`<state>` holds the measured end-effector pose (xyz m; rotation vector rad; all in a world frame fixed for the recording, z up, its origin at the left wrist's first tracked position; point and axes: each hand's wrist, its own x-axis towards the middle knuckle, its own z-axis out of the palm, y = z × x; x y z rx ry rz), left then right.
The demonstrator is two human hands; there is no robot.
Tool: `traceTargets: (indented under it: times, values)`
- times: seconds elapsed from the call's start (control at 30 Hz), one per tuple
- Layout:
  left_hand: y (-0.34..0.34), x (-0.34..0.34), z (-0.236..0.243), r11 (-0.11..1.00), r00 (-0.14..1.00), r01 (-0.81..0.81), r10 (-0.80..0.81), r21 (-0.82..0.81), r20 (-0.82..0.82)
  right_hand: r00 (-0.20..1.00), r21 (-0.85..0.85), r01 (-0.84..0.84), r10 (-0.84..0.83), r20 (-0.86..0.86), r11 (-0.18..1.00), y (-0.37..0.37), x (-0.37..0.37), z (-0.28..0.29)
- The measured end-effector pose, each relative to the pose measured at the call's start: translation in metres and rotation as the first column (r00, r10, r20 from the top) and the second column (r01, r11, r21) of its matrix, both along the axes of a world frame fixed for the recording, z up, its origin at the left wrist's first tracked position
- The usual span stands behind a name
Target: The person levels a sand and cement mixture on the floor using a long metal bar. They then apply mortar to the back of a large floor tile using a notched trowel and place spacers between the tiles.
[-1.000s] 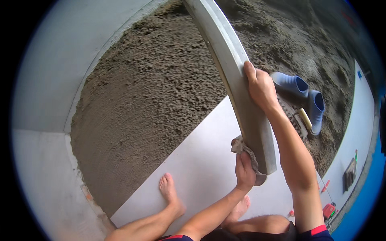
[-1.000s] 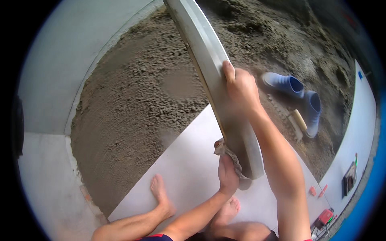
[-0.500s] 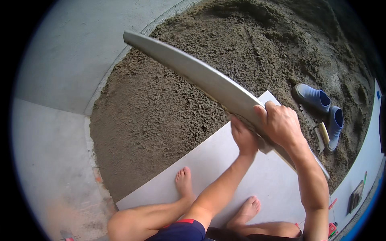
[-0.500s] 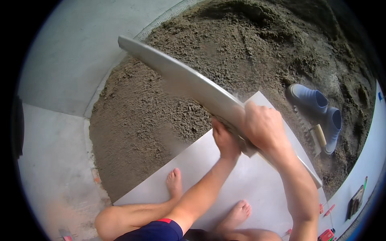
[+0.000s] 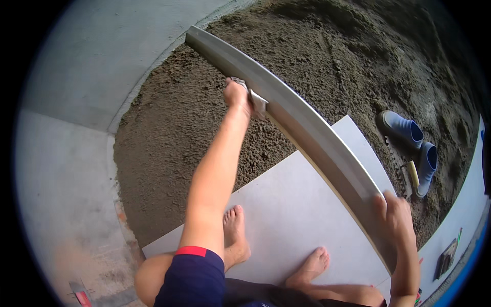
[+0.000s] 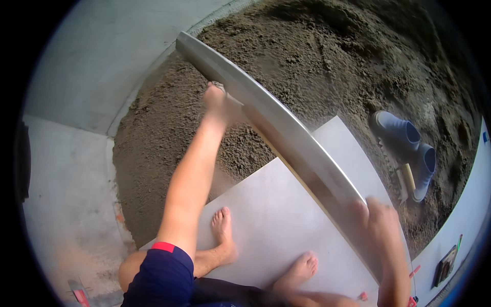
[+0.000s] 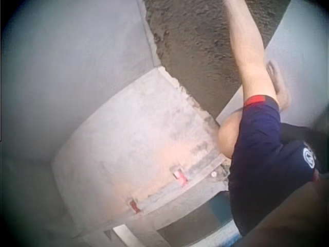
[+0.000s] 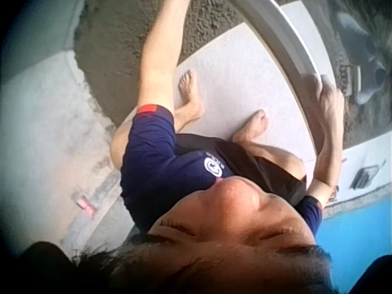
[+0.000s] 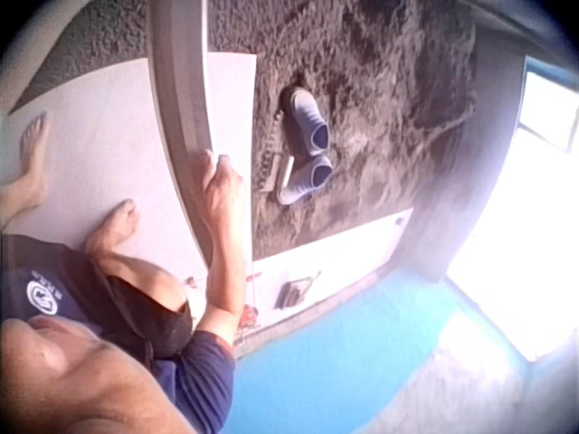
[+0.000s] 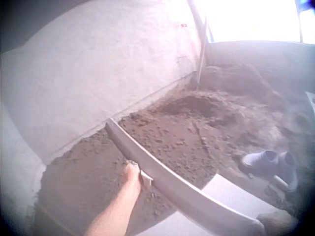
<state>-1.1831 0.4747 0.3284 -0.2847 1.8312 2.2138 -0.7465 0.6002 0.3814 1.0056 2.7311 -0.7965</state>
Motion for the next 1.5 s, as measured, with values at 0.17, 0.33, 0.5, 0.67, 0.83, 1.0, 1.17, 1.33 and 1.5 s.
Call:
traceTargets:
  times: [0.17, 0.33, 0.5, 0.67, 0.83, 1.0, 1.17, 1.33, 1.5]
  values:
    - [-0.008, -0.058, 0.01, 0.989, 0.996, -0.066, 0.057, 0.134, 0.07, 0.999, 0.012, -0.003, 0.003, 0.04, 1.0, -0.007, 0.061, 0.009]
    - [-0.005, -0.047, -0.017, 0.995, 0.997, 0.075, -0.075, -0.059, -0.004, 0.996, -0.093, 0.018, -0.009, 0.094, 0.996, 0.001, 0.088, 0.002]
    - [0.041, -0.006, -0.046, 0.999, 1.0, 0.024, -0.025, 0.044, 0.016, 0.978, -0.295, 0.207, -0.2, 0.052, 0.933, 0.0, 0.067, -0.045]
    - [0.042, 0.036, -0.022, 0.899, 0.979, 0.142, -0.191, 0.414, 0.078, 0.85, -0.326, 0.498, -0.527, -0.001, 0.804, -0.005, 0.037, -0.04]
    - [0.032, 0.138, -0.019, 0.735, 0.828, 0.56, -0.473, 0.383, -0.303, 0.846, -0.37, 0.464, -0.527, -0.084, 0.805, 0.005, -0.002, -0.006]
    - [0.05, 0.178, -0.038, 0.91, 0.883, 0.412, -0.388, 0.042, -0.266, 0.881, -0.23, 0.439, -0.466, -0.08, 0.869, 0.007, -0.02, -0.015]
    - [0.059, 0.123, -0.032, 0.949, 0.924, 0.311, -0.316, -0.06, -0.214, 0.908, -0.127, 0.399, -0.411, -0.083, 0.908, 0.006, -0.013, -0.023]
    - [0.05, 0.035, -0.005, 0.96, 0.985, 0.169, -0.171, 0.222, -0.01, 0.931, -0.206, 0.362, -0.364, 0.03, 0.909, 0.007, 0.021, -0.01]
    - [0.017, -0.053, 0.027, 0.935, 0.984, 0.176, -0.167, 0.307, -0.056, 0.966, -0.231, 0.258, -0.256, 0.039, 0.938, 0.003, 0.066, 0.006]
